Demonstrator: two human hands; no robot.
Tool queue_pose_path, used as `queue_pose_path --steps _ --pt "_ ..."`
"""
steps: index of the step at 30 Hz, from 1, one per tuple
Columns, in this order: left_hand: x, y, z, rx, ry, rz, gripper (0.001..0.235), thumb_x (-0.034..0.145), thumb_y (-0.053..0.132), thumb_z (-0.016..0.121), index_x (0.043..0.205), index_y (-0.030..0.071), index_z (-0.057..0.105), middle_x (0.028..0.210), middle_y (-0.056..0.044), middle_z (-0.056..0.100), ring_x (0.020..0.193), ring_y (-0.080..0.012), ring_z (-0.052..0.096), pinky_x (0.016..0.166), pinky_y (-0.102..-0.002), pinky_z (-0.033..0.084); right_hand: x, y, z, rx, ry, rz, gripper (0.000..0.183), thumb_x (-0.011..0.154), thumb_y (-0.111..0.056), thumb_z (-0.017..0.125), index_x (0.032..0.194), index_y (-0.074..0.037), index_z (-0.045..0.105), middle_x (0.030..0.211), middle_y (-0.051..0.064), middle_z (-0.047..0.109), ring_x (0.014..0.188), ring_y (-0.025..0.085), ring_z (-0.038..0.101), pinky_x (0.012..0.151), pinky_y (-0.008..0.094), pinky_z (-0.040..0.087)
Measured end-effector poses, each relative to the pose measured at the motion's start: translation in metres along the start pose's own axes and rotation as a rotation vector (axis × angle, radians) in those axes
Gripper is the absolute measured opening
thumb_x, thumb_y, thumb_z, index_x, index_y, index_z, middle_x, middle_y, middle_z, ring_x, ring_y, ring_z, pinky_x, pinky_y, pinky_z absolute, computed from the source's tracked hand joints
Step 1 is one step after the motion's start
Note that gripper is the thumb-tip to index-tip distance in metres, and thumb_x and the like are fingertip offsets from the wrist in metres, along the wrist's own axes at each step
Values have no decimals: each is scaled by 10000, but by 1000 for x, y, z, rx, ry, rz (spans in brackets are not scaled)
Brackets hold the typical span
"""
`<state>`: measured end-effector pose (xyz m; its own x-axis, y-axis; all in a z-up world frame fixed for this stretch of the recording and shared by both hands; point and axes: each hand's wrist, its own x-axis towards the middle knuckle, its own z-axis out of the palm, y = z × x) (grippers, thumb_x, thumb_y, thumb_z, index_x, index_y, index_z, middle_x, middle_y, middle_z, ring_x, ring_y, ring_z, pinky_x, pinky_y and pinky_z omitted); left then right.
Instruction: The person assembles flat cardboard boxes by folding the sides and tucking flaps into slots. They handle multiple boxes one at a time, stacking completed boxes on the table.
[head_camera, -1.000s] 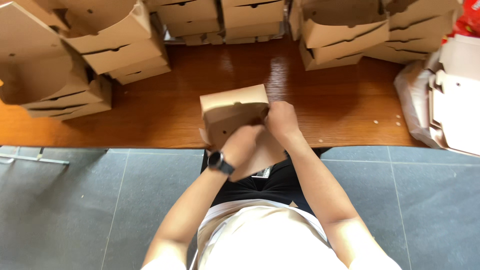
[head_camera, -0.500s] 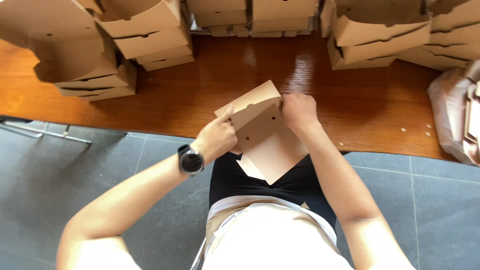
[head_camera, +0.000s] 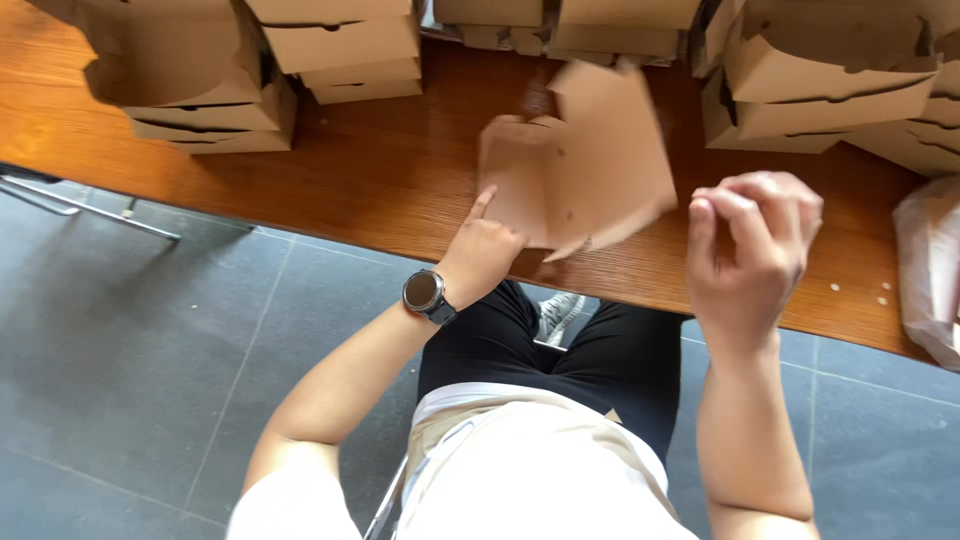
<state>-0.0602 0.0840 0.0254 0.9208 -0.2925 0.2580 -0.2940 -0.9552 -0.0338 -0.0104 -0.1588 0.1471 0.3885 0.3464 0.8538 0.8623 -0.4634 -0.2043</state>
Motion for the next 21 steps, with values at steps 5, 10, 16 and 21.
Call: queue_pose_path --steps 5,10,16,21 --pt "17 10 5 -357 38 -175 150 810 86 591 671 141 598 556 6 570 519 -188 580 747 -377 501 -59 33 32 124 -281 249 104 901 -159 657 817 -98 664 776 46 622 780 267 601 692 365 452" --pt "44 21 19 -506 -81 -275 52 786 155 632 811 179 670 696 19 655 695 -214 665 658 -354 532 -77 43 66 150 -464 483 275 884 -328 613 804 -67 651 720 130 634 724 341 629 613 414 491" --pt "74 31 24 -466 -223 -301 75 763 105 605 771 117 678 700 -61 665 723 -293 658 646 -382 552 -103 84 97 181 -507 690 256 842 -265 565 692 -66 619 619 143 607 668 333 628 539 404 467" --pt "91 37 23 -529 -267 -328 81 731 75 613 736 112 685 659 -83 659 701 -297 668 634 -366 548 -84 79 89 658 -546 1110 217 861 -120 531 912 60 642 719 240 639 601 240 648 533 330 584"
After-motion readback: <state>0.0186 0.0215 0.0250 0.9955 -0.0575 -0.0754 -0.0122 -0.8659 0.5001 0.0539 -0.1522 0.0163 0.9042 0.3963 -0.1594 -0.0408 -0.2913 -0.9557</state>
